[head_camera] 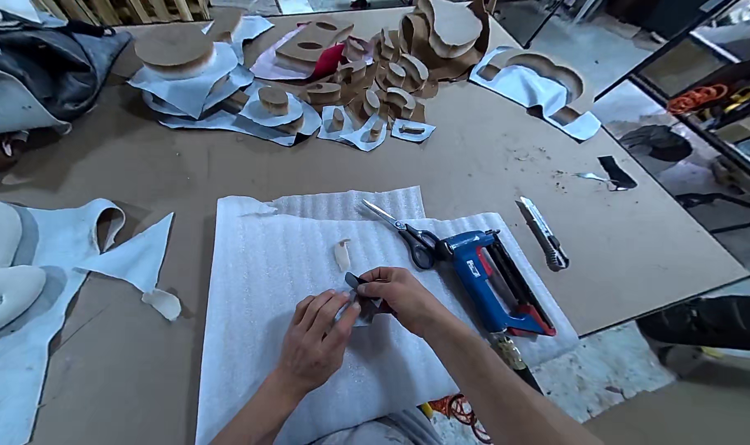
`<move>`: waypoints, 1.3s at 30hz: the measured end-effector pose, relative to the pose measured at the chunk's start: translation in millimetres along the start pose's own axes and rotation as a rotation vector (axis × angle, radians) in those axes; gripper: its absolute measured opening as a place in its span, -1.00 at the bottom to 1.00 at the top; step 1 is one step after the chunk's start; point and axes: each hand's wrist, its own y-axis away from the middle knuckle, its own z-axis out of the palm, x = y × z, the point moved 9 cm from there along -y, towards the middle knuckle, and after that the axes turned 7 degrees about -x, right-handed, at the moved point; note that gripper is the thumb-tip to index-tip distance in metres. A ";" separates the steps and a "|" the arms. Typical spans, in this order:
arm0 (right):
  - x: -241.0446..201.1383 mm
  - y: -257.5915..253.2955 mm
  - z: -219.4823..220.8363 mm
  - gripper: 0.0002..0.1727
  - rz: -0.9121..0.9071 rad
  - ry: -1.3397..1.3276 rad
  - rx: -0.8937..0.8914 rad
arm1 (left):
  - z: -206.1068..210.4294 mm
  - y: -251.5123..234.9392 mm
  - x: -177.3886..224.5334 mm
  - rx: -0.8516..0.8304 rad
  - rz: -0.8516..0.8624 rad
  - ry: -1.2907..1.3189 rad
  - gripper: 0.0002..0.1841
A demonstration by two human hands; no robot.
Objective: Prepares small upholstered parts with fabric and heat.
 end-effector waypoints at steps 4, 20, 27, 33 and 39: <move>-3.0 -8.8 -2.9 -0.77 -0.079 0.350 0.023 | 14.5 1.0 -3.5 -0.022 0.045 0.048 -0.81; 6.4 0.5 -13.7 -0.62 -0.317 0.897 0.288 | 42.4 15.6 -8.5 -0.254 -0.054 0.078 -0.83; 5.7 0.1 -8.5 -0.67 -0.273 0.920 0.310 | 44.2 13.4 3.0 -0.276 0.090 0.097 -0.76; 5.6 -6.3 -8.1 -0.71 -0.204 0.959 0.229 | 49.4 -0.6 -12.4 -0.276 -0.008 0.219 -0.77; 1.6 -5.5 -9.7 -0.75 -0.195 0.911 0.240 | 62.3 -7.8 -32.7 -0.354 -0.268 0.303 -0.86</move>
